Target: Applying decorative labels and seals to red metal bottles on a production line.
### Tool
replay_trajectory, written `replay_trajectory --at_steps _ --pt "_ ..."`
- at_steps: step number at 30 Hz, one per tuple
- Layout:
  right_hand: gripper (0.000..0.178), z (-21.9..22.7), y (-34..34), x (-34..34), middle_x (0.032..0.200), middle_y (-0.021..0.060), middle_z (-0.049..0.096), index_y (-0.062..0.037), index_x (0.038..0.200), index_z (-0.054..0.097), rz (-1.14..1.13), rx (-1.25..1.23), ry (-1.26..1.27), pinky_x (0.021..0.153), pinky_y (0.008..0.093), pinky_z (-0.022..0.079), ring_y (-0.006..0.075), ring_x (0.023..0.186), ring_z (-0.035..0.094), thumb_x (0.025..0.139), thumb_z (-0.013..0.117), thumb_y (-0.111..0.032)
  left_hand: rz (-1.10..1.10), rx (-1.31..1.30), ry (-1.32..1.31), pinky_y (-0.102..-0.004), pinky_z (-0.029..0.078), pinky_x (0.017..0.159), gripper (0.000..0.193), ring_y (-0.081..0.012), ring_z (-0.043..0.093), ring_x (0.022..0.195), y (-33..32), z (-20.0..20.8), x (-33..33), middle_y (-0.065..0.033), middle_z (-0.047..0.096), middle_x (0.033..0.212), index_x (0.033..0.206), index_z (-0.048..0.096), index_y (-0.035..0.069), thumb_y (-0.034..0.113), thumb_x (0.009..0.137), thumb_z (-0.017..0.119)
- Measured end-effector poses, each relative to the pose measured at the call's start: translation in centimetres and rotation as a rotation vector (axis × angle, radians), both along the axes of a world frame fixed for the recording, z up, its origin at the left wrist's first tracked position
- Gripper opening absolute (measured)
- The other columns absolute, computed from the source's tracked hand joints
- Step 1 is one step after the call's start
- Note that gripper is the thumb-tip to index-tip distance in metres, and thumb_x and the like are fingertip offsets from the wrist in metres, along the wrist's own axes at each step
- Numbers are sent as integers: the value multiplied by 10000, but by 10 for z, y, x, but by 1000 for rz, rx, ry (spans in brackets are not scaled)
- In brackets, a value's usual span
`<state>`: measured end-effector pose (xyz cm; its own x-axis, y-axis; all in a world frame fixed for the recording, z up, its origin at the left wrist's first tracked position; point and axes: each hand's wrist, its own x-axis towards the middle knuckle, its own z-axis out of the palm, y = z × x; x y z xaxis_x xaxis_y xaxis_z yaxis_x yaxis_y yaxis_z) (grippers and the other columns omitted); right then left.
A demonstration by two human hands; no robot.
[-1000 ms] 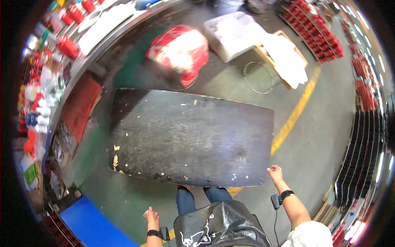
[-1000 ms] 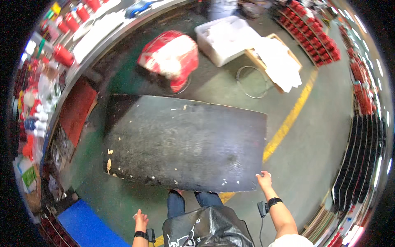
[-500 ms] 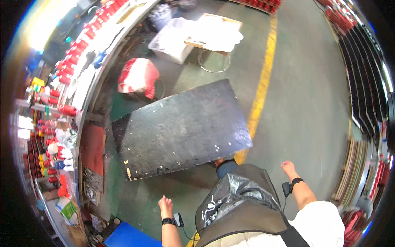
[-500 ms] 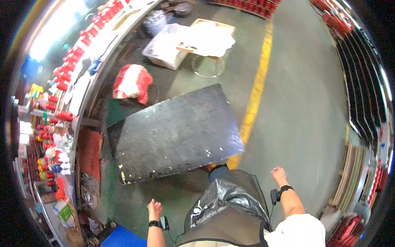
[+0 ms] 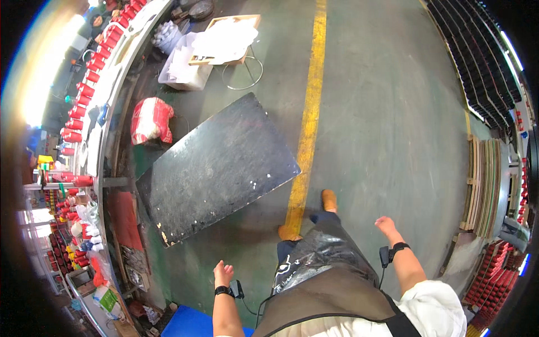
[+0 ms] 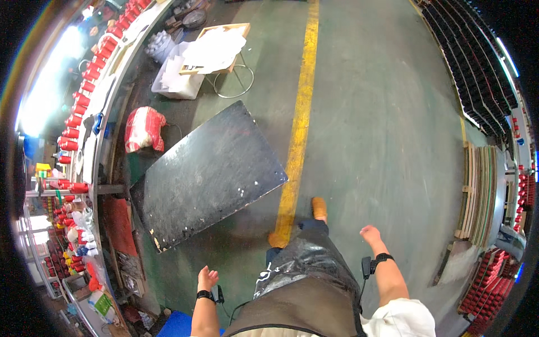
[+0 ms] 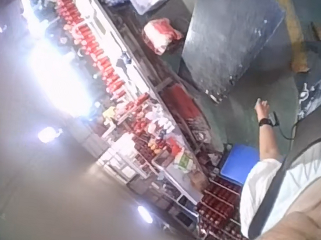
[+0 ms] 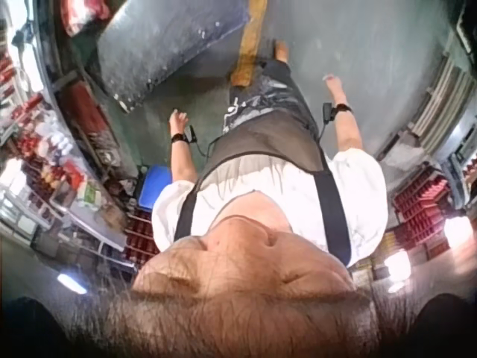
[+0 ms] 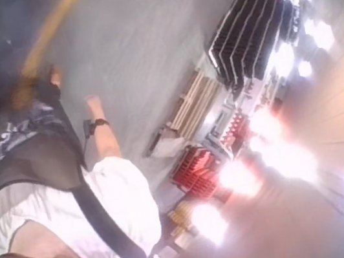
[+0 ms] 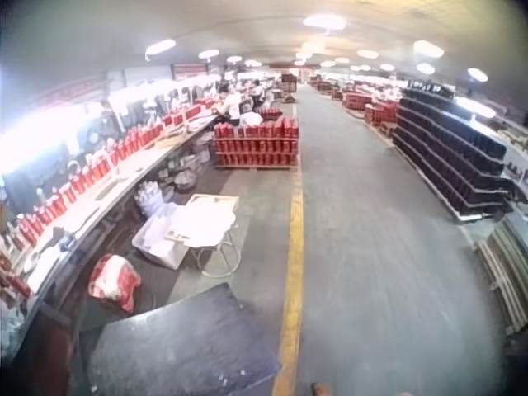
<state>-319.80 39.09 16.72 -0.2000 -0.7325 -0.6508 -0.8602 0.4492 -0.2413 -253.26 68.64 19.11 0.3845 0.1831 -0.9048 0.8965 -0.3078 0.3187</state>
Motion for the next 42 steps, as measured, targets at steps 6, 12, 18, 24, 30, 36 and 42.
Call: replay_trajectory --at_steps 6,12,18,24,30,36,42 --pt "201 -9 -39 -101 749 56 690 -71 966 712 55 96 -30 696 317 531 154 697 661 818 717 -207 -263 40 -37 -563 427 944 628 -343 606 1044 -115 -11 -72 -171 497 1357 1468 344 86 335 942 580" --pt "224 32 -97 -230 704 85 688 -41 938 719 -392 20 -103 649 331 556 191 632 685 780 712 -200 -536 -35 75 -463 498 869 492 -310 628 974 -282 -12 -159 -173 547 1247 1333 467 72 315 928 607" --pt "172 23 -202 -232 686 72 679 -48 911 715 -444 243 148 586 327 556 207 601 688 791 692 -169 -667 -79 -70 -357 508 705 401 -173 620 869 -403 3 -137 -70 610 1037 1168 512 94 274 862 698" --pt "169 12 -378 -82 839 76 693 -46 975 662 -265 180 -288 489 301 493 204 642 695 843 667 -150 -607 -13 -201 -341 500 667 293 -165 620 808 -498 -26 -50 -44 617 985 1088 531 103 249 876 672" --pt "184 16 -582 106 857 47 699 -60 1035 669 -35 129 -305 528 267 488 167 684 698 869 663 -138 -844 232 -304 -408 502 906 468 -347 651 1055 -631 -49 36 -192 678 1128 1133 639 18 288 755 694" --pt "192 51 -695 212 894 98 689 0 1000 687 54 137 -341 644 297 551 185 670 691 852 669 -122 -996 181 -565 -445 474 967 500 -401 607 1115 -764 -49 89 -259 649 1140 1173 577 -11 279 786 699" --pt "167 60 -793 233 830 72 700 -47 1013 680 232 341 -2 511 270 476 173 643 693 876 654 -138 -1151 227 -499 -484 493 923 416 -407 599 1107 -834 -78 119 -242 628 1136 1166 548 31 234 829 683"
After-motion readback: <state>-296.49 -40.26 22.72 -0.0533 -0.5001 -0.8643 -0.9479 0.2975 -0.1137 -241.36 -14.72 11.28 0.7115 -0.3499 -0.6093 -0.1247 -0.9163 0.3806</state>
